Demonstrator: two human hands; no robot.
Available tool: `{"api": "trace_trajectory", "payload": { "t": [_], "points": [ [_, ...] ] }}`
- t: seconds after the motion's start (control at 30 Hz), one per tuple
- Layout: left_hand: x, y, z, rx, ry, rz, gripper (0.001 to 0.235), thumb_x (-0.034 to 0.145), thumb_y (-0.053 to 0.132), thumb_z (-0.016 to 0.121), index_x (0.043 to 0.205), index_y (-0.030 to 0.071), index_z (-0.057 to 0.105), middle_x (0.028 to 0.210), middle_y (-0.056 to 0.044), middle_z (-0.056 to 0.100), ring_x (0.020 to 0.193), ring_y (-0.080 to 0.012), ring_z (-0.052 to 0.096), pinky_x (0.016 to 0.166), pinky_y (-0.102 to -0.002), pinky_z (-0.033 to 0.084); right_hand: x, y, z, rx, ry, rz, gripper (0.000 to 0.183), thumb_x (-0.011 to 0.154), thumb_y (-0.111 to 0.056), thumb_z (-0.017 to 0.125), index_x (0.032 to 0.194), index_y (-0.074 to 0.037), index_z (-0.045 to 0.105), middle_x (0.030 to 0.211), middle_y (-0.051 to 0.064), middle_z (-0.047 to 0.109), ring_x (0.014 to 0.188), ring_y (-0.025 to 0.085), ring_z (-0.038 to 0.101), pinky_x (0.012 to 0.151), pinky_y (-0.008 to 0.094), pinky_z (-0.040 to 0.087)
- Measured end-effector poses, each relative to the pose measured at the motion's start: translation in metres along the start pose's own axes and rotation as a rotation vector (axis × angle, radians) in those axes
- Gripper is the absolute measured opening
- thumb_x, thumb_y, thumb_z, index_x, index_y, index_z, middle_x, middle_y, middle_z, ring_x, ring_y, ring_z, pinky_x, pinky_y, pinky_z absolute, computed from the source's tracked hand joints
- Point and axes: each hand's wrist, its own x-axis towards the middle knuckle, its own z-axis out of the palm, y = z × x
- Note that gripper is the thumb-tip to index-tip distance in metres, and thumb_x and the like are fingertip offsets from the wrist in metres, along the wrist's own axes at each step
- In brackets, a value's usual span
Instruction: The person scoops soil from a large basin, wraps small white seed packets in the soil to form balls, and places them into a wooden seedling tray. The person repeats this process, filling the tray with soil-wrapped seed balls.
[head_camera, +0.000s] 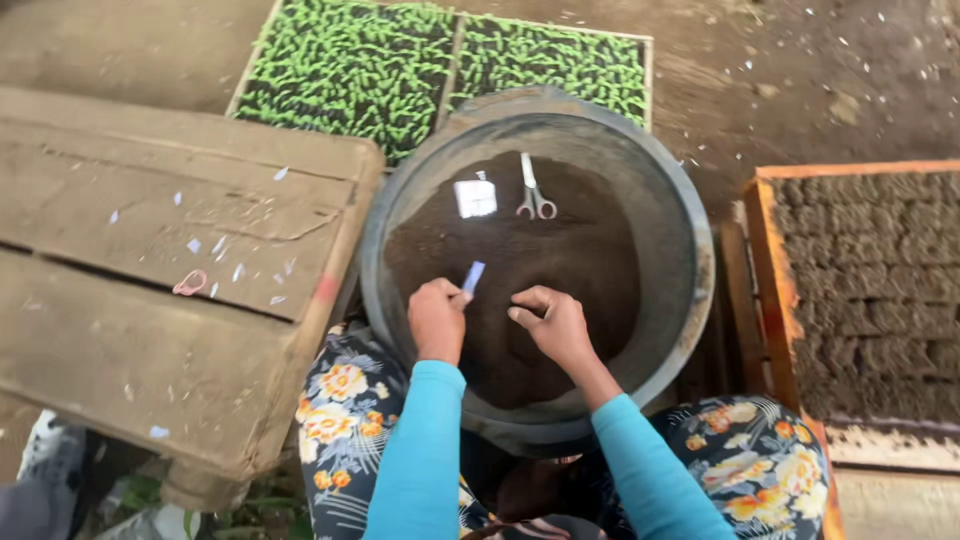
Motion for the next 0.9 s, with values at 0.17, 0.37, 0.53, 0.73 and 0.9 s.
{"api": "trace_trajectory", "payload": {
  "t": [0.17,0.37,0.53,0.73,0.9],
  "points": [
    [-0.015,0.007,-0.020,-0.145,-0.087,-0.078,0.023,0.070,0.037,0.088,0.073,0.019,0.075,0.075,-0.008,0.073,0.087,-0.0359,0.072,0.076,-0.045,0.058,-0.016,-0.032,0.025,0.277,-0.026,-0.024,0.028,0.075,-0.006,0.084,0.102,-0.004,0.076,0.087,0.015,0.075,0.070,0.018,0.070,0.061,0.032,0.062],
    [-0.024,0.013,-0.027,-0.623,-0.331,-0.075,0.013,0.082,0.015,0.073,0.081,0.002,0.075,0.061,-0.014,0.069,0.060,-0.0177,0.071,0.056,-0.027,0.061,-0.013,-0.016,0.027,0.430,-0.129,-0.012,0.006,0.085,-0.003,0.077,0.090,0.001,0.076,0.076,0.013,0.074,0.071,0.016,0.069,0.065,0.029,0.062],
    [-0.014,-0.006,0.008,-0.312,-0.206,0.059,0.010,0.081,0.020,0.071,0.077,0.015,0.079,0.064,-0.010,0.068,0.070,-0.0309,0.072,0.057,-0.040,0.061,-0.014,-0.033,0.009,0.239,-0.161,-0.008,0.007,0.088,-0.005,0.071,0.089,-0.003,0.078,0.072,0.012,0.072,0.067,0.016,0.065,0.064,0.033,0.058],
    [-0.036,0.033,-0.044,-0.367,-0.146,0.035,0.005,0.073,0.012,0.067,0.077,0.010,0.068,0.071,-0.010,0.071,0.082,-0.0364,0.072,0.072,-0.048,0.058,0.039,0.041,0.001,-0.284,0.291,-0.112,0.015,0.098,-0.025,0.060,0.098,-0.012,0.067,0.097,0.014,0.065,0.095,0.034,0.065,0.089,0.047,0.050],
    [-0.049,0.047,-0.064,-0.333,-0.130,0.098,0.017,0.084,0.002,0.069,0.077,0.006,0.055,0.077,-0.021,0.072,0.087,-0.0464,0.071,0.073,-0.055,0.056,0.039,0.095,0.055,-0.401,0.405,0.333,0.042,0.103,-0.045,0.044,0.122,-0.009,0.056,0.123,0.025,0.057,0.112,0.050,0.058,0.103,0.059,0.041]
  ]
}}
